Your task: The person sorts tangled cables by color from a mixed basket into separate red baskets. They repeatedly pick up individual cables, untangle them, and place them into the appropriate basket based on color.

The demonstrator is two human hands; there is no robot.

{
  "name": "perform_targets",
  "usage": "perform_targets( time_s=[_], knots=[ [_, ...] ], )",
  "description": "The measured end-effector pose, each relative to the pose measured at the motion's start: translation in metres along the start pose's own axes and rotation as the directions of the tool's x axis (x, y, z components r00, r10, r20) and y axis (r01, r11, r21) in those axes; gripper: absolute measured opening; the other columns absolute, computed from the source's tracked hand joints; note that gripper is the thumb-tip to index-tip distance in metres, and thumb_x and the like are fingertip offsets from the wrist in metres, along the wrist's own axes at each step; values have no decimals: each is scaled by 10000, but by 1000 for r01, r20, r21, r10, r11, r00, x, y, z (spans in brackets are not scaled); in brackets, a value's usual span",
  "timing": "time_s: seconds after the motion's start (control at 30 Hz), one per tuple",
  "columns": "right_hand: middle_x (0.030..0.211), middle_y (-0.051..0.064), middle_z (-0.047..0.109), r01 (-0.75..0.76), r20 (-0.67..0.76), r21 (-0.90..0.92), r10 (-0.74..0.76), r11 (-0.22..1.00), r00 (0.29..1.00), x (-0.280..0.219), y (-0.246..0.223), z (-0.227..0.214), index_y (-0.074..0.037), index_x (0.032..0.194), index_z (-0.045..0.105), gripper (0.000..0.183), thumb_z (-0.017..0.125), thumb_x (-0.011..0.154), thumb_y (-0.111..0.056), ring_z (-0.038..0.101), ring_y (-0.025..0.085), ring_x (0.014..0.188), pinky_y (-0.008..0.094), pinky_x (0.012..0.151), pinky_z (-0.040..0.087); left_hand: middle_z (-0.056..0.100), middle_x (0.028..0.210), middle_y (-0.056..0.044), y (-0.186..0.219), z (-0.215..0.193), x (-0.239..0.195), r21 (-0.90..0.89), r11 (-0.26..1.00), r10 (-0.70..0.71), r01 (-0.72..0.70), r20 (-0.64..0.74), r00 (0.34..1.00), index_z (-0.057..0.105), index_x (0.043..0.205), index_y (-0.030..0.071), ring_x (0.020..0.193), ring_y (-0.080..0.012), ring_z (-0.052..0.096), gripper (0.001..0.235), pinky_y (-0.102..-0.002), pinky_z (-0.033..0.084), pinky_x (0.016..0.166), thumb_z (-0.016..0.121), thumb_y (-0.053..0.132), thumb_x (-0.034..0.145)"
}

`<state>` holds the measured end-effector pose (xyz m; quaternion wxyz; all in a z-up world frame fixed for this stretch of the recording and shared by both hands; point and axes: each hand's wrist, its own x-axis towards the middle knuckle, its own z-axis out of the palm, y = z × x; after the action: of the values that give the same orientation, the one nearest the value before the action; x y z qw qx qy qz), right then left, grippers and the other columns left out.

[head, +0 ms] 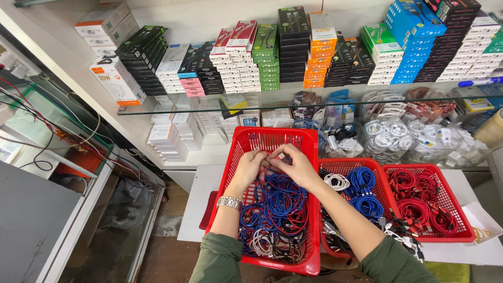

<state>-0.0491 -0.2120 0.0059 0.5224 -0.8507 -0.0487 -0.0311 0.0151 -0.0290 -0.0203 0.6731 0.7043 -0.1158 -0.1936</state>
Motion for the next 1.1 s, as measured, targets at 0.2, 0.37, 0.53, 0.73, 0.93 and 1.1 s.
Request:
perform_targets(
  time_s=[0.2,0.37,0.53,0.73,0.93,1.1],
  knots=[
    [1089,-30,695,-210,279,498,74,842,957,0,31,-7,-113,1328,607,385,600,956,-211,654,55,956,279,826,544,739,722,-217,0,11,3,-201,972,-74,119,217,973,649,927,-96,440,-202,597,361,-313,544,428,487,211,1026],
    [881,7,617,-202,167,707,118,678,979,5,62,-4,46,1241,661,316,586,1036,-182,558,92,779,269,755,506,742,713,-168,10,60,-2,-168,983,51,-69,-108,993,683,966,-84,525,-195,701,233,-282,548,474,605,136,976],
    [762,-3,552,-139,123,790,68,597,990,3,75,-18,25,1201,687,276,588,1037,-174,511,110,673,262,630,446,736,677,-117,15,106,-11,39,986,166,-164,-397,903,700,927,-50,496,-144,676,237,-268,510,439,656,178,972],
    [798,2,600,-201,147,759,137,619,980,-8,85,-47,1,1081,653,200,645,997,-180,554,107,720,281,689,501,707,676,-98,10,118,11,-412,910,-34,-44,-178,983,677,881,-44,505,-144,668,253,-277,529,448,712,193,963],
    [900,17,718,-309,134,724,314,617,940,-11,102,-46,-50,1014,663,168,713,940,-193,643,85,780,243,723,504,691,662,-128,6,123,26,-114,993,-65,15,-447,892,650,859,-107,445,-158,616,497,-279,470,388,659,365,1015],
    [905,-39,709,-323,69,699,389,638,918,-6,120,-48,-104,1032,683,176,746,916,-221,569,51,724,207,645,452,714,854,-53,-1,120,25,-168,985,-58,27,-181,982,695,1053,-21,730,-107,650,375,-246,517,667,656,345,983]
  ],
)
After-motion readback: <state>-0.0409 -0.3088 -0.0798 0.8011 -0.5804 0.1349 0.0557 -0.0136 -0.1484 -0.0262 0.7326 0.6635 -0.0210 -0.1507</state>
